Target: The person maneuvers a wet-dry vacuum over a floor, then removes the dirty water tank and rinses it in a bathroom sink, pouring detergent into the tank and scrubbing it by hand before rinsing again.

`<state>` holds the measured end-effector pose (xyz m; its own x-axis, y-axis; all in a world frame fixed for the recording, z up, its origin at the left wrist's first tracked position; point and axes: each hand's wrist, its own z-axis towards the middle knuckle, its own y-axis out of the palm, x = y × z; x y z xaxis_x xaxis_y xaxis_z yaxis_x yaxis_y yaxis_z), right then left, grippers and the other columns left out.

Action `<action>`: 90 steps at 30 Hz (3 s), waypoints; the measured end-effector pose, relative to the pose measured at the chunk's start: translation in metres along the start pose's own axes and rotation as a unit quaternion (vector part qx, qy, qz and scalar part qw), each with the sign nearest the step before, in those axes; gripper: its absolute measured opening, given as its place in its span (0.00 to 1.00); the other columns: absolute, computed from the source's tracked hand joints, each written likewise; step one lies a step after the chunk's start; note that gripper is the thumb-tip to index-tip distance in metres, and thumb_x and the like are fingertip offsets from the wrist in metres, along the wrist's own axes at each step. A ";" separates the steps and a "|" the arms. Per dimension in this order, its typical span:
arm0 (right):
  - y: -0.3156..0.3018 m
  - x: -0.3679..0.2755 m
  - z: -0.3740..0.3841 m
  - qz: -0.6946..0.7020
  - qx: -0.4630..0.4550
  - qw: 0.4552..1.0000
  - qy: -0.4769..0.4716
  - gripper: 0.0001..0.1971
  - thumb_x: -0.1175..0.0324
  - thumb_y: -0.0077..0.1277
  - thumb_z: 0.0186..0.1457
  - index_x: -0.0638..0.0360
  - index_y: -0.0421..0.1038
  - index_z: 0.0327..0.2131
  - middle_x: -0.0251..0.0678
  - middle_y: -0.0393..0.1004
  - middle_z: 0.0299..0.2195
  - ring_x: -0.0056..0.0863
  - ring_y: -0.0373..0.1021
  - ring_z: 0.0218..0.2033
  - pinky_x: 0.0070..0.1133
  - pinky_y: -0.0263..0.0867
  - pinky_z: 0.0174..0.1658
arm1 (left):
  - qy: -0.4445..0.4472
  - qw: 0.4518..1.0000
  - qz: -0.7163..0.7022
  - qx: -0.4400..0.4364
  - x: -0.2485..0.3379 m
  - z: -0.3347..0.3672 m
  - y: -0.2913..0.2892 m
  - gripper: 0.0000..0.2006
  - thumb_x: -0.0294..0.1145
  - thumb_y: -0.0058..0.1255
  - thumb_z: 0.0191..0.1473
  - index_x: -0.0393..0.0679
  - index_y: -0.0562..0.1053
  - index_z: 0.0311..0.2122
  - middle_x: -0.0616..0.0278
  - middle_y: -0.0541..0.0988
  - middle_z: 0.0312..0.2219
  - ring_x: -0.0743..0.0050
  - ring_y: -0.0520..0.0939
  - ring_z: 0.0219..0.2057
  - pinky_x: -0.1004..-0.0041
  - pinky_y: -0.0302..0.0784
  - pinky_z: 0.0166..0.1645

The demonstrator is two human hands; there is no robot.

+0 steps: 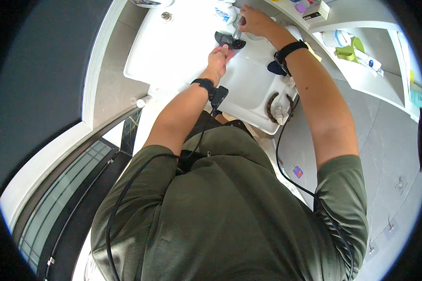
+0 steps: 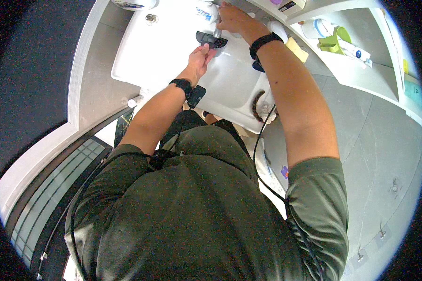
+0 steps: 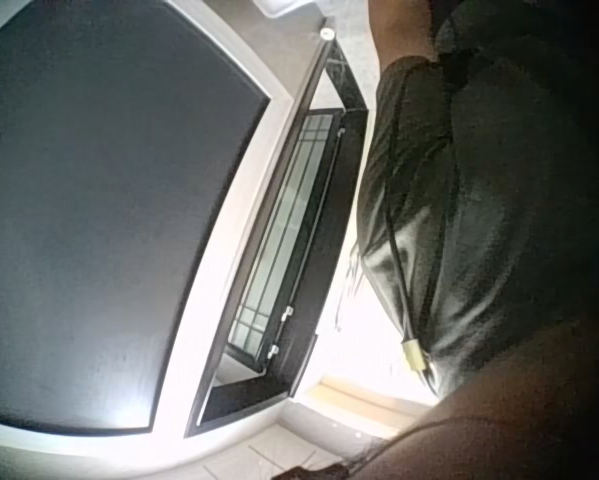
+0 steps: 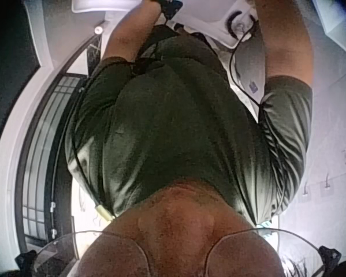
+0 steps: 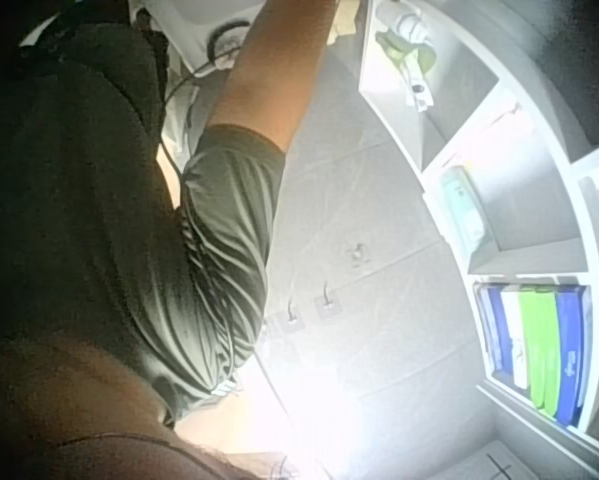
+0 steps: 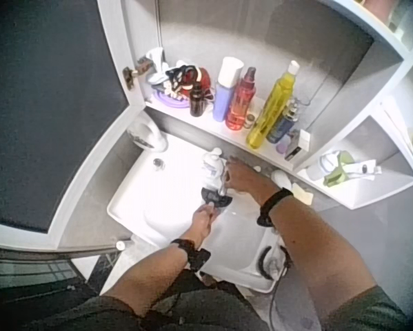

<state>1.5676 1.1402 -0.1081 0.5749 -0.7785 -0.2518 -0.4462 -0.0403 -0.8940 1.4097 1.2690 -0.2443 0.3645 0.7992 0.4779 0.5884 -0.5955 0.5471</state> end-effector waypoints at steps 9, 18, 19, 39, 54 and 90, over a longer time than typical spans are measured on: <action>0.017 0.017 -0.003 -0.055 0.115 0.992 -0.012 0.33 0.54 0.59 0.47 0.67 0.67 0.52 0.59 0.51 0.64 0.48 0.54 0.64 0.32 0.54 0.63 | -0.012 1.000 0.009 -0.008 -0.001 -0.001 0.010 0.08 0.25 0.53 0.58 0.36 0.67 0.39 0.58 0.76 0.32 0.68 0.80 0.33 0.66 0.84 0.46; 0.002 0.002 -0.008 -0.046 0.112 0.992 -0.020 0.18 0.57 0.59 0.46 0.64 0.72 0.31 0.53 0.60 0.60 0.46 0.60 0.60 0.32 0.61 0.58 | -0.006 1.000 0.021 0.012 -0.001 0.002 0.014 0.07 0.26 0.54 0.58 0.36 0.68 0.36 0.60 0.75 0.31 0.71 0.78 0.31 0.69 0.84 0.44; 0.001 0.001 -0.004 -0.020 0.071 0.997 -0.018 0.18 0.57 0.59 0.46 0.64 0.72 0.29 0.53 0.63 0.56 0.45 0.62 0.58 0.33 0.62 0.57 | -0.004 1.000 0.019 0.015 -0.001 0.004 0.011 0.07 0.26 0.54 0.58 0.36 0.68 0.36 0.60 0.75 0.31 0.71 0.78 0.31 0.69 0.84 0.44; -0.014 -0.007 -0.008 -0.007 0.055 0.995 -0.088 0.18 0.61 0.62 0.47 0.65 0.72 0.35 0.49 0.71 0.43 0.45 0.72 0.42 0.34 0.69 0.45 | 0.028 0.997 -0.019 0.063 -0.010 0.005 0.014 0.11 0.27 0.58 0.55 0.31 0.70 0.36 0.52 0.78 0.32 0.63 0.84 0.30 0.73 0.84 0.35; -0.029 -0.038 -0.006 -0.101 -0.015 0.995 0.021 0.27 0.55 0.59 0.50 0.65 0.70 0.49 0.57 0.59 0.60 0.48 0.69 0.53 0.31 0.65 0.56 | 0.083 0.995 -0.008 0.047 -0.031 0.024 0.006 0.13 0.25 0.58 0.54 0.29 0.67 0.38 0.53 0.76 0.32 0.68 0.80 0.29 0.70 0.87 0.35; -0.039 -0.055 -0.015 -0.083 -0.011 0.996 0.019 0.20 0.57 0.59 0.49 0.63 0.73 0.40 0.52 0.68 0.53 0.45 0.73 0.46 0.31 0.67 0.52 | 0.096 0.986 -0.076 0.114 -0.034 0.026 0.014 0.12 0.24 0.60 0.51 0.30 0.71 0.38 0.51 0.78 0.30 0.65 0.82 0.26 0.69 0.86 0.29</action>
<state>1.5429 1.1747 -0.0542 0.6159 -0.7829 -0.0874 -0.3622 -0.1829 -0.9140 1.4248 1.2357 -0.2703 0.1288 0.8344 0.5359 0.7802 -0.4188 0.4646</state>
